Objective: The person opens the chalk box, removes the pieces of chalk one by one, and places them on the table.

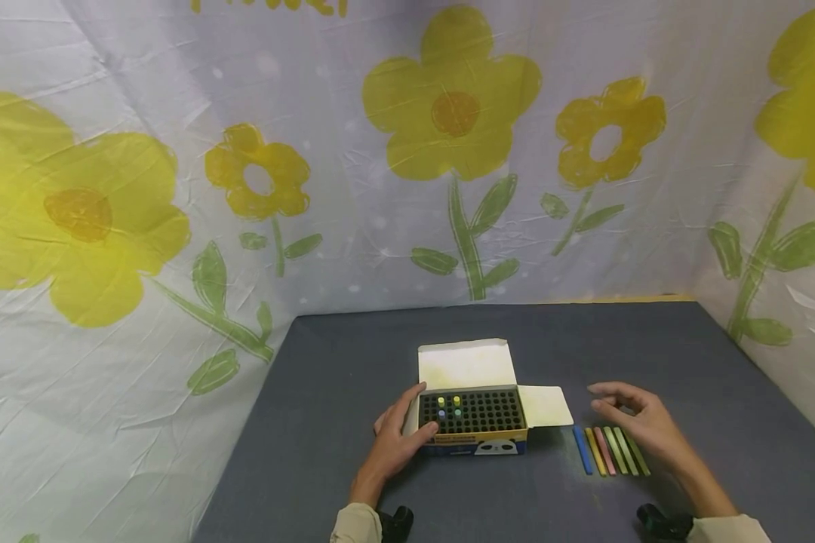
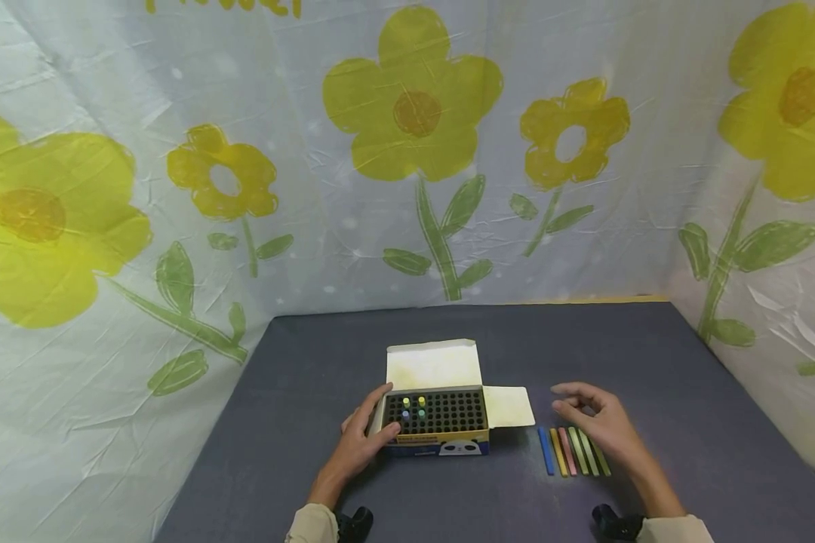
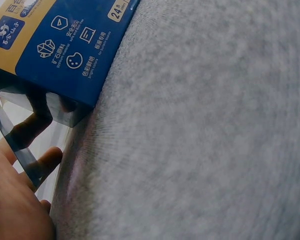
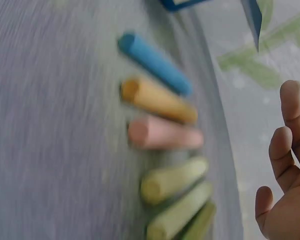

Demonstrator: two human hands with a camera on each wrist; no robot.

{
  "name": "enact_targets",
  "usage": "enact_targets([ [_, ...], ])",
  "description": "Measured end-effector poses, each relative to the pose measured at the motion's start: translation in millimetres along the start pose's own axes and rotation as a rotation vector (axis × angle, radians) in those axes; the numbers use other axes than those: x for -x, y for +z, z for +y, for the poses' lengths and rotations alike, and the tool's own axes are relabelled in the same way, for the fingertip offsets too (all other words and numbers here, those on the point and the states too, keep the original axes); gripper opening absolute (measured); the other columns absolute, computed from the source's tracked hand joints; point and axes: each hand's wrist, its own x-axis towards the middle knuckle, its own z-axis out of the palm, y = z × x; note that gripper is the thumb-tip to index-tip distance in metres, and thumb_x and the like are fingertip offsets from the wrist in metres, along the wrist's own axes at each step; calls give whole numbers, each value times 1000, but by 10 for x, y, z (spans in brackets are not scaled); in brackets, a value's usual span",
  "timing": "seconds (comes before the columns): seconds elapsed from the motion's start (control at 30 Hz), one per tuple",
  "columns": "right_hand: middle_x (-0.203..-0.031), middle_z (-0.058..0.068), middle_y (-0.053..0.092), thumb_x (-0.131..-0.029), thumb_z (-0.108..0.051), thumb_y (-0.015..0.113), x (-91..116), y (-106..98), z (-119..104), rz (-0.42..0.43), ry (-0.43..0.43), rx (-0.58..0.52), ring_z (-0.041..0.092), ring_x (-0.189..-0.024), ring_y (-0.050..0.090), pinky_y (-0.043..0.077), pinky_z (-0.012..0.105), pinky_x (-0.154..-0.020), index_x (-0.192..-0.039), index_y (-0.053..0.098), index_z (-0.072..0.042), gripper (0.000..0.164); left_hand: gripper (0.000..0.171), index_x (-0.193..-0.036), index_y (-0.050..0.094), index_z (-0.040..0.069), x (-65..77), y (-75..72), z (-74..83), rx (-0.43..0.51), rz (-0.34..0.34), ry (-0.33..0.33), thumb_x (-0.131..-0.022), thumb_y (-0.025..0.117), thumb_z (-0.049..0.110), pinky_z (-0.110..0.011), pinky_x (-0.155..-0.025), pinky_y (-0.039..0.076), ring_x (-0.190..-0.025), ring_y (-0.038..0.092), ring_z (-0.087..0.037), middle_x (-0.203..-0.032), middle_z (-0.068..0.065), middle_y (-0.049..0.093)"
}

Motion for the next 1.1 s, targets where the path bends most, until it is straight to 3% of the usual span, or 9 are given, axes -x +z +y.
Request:
enact_targets([
  [0.2,-99,0,67,-100,-18,65,-57,166,-172,11,-77,-78,6,-92,58,50,30,-78,-129,65,-3,33,68,-151,44,46,-7,-7,21,-1,2,-10,-88,72,47,-70,-106,20,-142,36,-40,-156,-1,49],
  [0.43,-95,0,67,-100,-17,67,-153,415,-345,23,-142,-157,10,-88,60,48,30,-79,-124,67,-1,29,69,-151,43,46,-12,-6,14,-6,5,-19,-88,72,47,-71,-105,22,-142,35,-40,-156,-1,49],
  [0.9,-95,2,66,-98,-16,68,-258,687,-562,-46,-199,-242,12,-86,61,50,31,-75,-124,68,-3,29,69,-151,43,46,-5,10,-12,-2,8,-21,-88,73,47,-73,-102,29,-144,28,-46,-156,-3,47],
  [1.1,-92,7,67,-97,-5,67,-321,854,-630,-108,-320,-304,19,-79,65,52,30,-72,-121,64,7,27,70,-151,43,45,-11,0,-3,-1,6,-8,-88,73,46,-72,-105,24,-142,35,-42,-156,-3,48],
])
